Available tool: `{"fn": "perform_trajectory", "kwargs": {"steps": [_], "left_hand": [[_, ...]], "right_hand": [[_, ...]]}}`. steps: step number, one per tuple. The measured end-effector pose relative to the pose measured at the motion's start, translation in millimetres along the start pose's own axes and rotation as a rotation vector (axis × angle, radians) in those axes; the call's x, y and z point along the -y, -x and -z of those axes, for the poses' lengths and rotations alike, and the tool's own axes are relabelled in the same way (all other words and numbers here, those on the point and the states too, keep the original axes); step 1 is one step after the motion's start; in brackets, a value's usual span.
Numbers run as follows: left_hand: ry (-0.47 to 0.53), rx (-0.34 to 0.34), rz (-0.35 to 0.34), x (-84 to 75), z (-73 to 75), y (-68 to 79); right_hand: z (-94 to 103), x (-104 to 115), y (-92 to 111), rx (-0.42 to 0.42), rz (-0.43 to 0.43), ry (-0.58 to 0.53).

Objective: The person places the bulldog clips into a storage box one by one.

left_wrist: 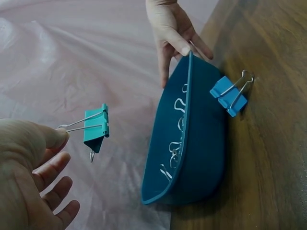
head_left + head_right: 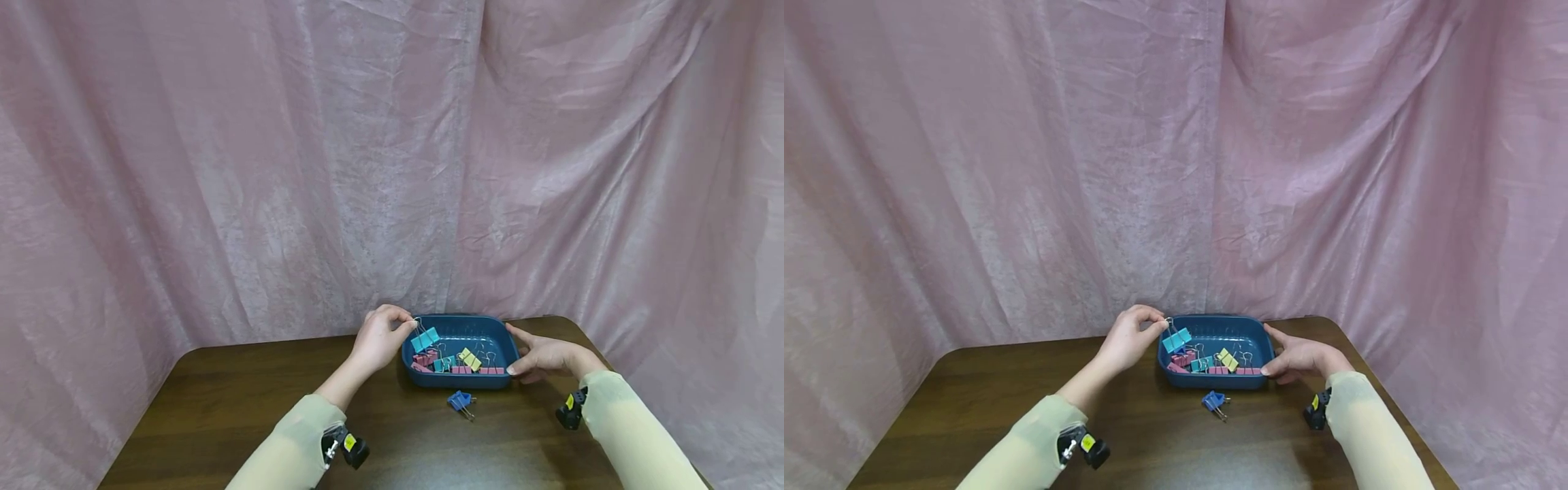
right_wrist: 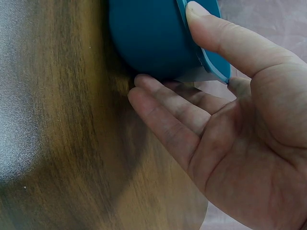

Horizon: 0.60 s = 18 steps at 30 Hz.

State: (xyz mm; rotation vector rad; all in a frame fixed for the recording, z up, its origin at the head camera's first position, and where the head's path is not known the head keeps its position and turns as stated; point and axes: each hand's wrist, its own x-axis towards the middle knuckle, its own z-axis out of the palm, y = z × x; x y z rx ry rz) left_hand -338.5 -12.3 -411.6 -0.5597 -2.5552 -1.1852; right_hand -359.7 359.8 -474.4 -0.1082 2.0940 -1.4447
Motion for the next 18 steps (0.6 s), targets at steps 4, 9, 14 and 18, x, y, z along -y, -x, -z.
{"fn": "perform_trajectory", "kwargs": {"steps": [4, 9, 14, 18], "left_hand": [[-0.011, -0.008, 0.016, -1.3, -4.1, -4.6], [-0.042, -0.020, 0.021, -0.9, -11.4, -9.2], [-0.079, -0.017, 0.044, 3.1, -21.0, -11.1], [-0.077, -0.008, 0.069, 6.5, -27.8, -12.2]], "right_hand": [[-0.5, 1, 0, 0.004, 0.000, -0.001], [-0.9, 2, 0, 0.002, -0.005, -0.003], [-1.4, 3, 1, -0.002, -0.008, 0.003], [-1.8, 3, 1, -0.005, -0.007, 0.009]]}}
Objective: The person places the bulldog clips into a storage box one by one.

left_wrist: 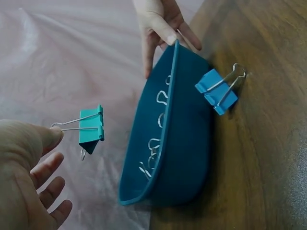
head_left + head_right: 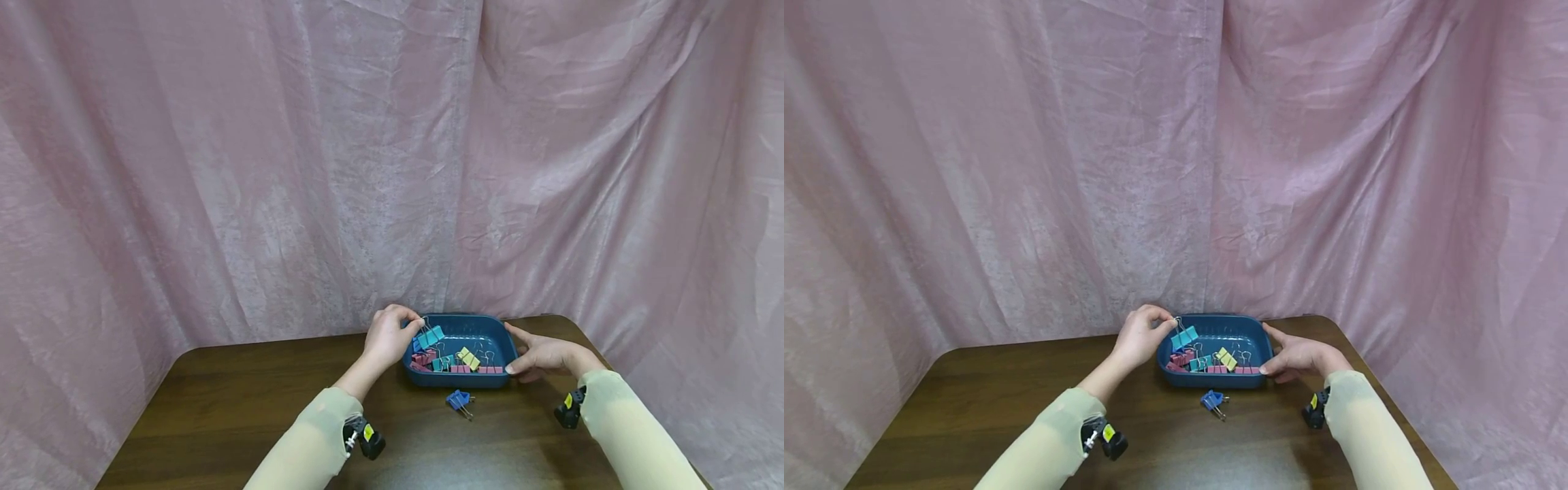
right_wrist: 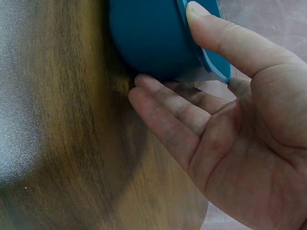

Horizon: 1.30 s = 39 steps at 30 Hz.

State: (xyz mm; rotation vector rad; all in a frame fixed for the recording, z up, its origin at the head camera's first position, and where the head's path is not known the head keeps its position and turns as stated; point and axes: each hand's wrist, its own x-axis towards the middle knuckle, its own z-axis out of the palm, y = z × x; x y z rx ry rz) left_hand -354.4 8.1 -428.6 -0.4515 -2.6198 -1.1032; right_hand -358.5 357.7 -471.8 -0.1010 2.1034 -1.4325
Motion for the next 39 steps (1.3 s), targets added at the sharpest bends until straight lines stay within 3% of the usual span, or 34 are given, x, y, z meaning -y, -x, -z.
{"fn": "perform_trajectory", "kwargs": {"steps": [18, 39], "left_hand": [[-0.022, 0.042, 0.036, 8.0, -29.4, -3.3], [-0.031, 0.028, 0.032, 8.5, -45.1, -2.1]], "right_hand": [[1.8, -1, -2, 0.007, 0.004, -0.005], [2.5, -2, 1, -0.003, 0.005, -0.006]]}}
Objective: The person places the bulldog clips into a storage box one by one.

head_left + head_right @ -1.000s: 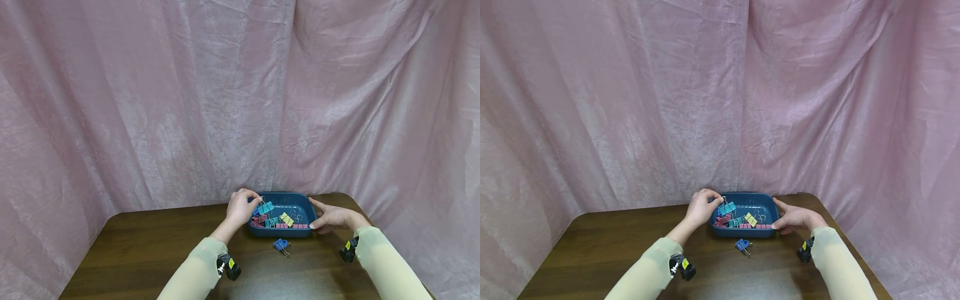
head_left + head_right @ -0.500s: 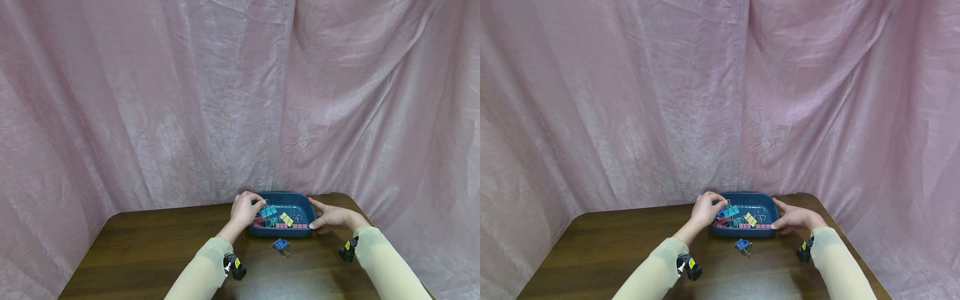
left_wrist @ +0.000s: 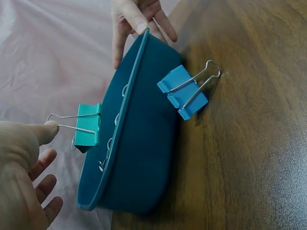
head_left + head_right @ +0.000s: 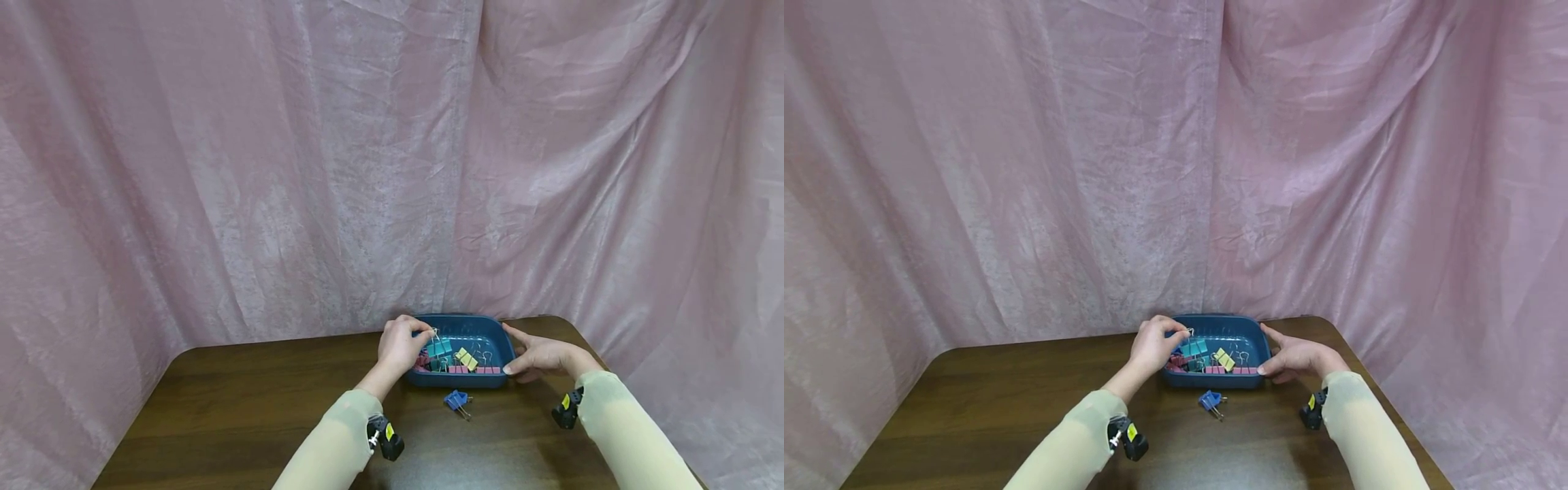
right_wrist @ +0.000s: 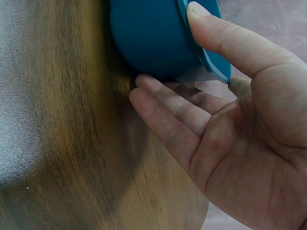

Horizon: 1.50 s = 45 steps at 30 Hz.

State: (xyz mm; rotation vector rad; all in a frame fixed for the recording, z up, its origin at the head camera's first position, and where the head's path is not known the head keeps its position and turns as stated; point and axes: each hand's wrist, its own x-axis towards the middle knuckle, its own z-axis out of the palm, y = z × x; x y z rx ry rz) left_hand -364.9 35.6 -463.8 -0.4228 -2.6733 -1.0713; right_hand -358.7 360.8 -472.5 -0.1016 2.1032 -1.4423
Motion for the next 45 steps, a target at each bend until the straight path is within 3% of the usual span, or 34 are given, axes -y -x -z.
{"fn": "perform_trajectory", "kwargs": {"steps": [10, 17, 31, 45], "left_hand": [[0.042, 0.046, -0.017, 4.3, -2.1, 3.8], [0.102, 0.028, -0.009, 5.4, 3.8, 3.4], [0.096, 0.024, -0.030, 2.0, 17.9, 4.7], [0.090, 0.034, -0.056, 1.9, 20.8, 6.2]], "right_hand": [[-2.6, 1, -2, -0.001, 0.000, 0.005], [-1.0, 1, -2, -0.010, -0.006, 0.016], [0.5, 1, -2, -0.007, -0.009, 0.016], [0.8, 2, -1, 0.004, -0.002, 0.021]]}}
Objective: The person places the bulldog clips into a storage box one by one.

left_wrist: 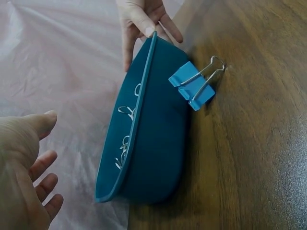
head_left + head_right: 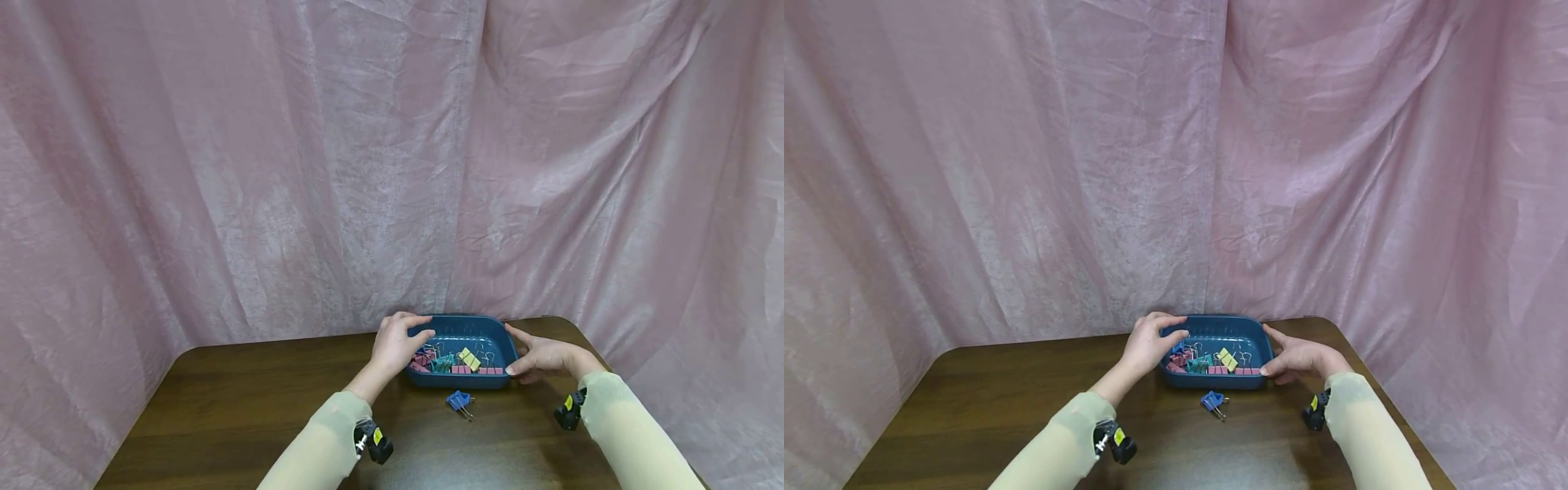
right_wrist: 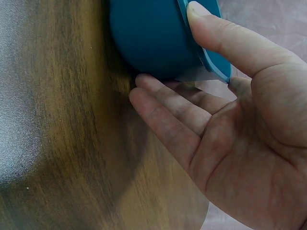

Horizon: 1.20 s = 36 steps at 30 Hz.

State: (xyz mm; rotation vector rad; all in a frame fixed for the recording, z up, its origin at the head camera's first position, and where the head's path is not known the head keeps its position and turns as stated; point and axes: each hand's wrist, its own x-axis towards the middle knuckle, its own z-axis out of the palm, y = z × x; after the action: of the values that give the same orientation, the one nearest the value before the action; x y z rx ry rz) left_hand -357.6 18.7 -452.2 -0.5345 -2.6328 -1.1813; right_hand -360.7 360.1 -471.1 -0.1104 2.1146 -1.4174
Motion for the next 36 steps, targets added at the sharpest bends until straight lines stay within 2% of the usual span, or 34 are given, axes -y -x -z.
{"fn": "perform_trajectory", "kwargs": {"steps": [10, 22, 36], "left_hand": [[-0.020, 0.026, 0.015, -1.0, 3.4, 3.3], [-0.084, 0.014, -0.037, -0.6, 6.1, 6.0], [-0.128, 0.054, -0.096, -1.4, 6.5, 15.6]], "right_hand": [[-0.7, -1, -1, -0.010, -0.005, -0.002], [-0.1, -2, 0, 0.001, 0.001, -0.021], [0.9, -2, 0, 0.001, 0.009, -0.022]]}}
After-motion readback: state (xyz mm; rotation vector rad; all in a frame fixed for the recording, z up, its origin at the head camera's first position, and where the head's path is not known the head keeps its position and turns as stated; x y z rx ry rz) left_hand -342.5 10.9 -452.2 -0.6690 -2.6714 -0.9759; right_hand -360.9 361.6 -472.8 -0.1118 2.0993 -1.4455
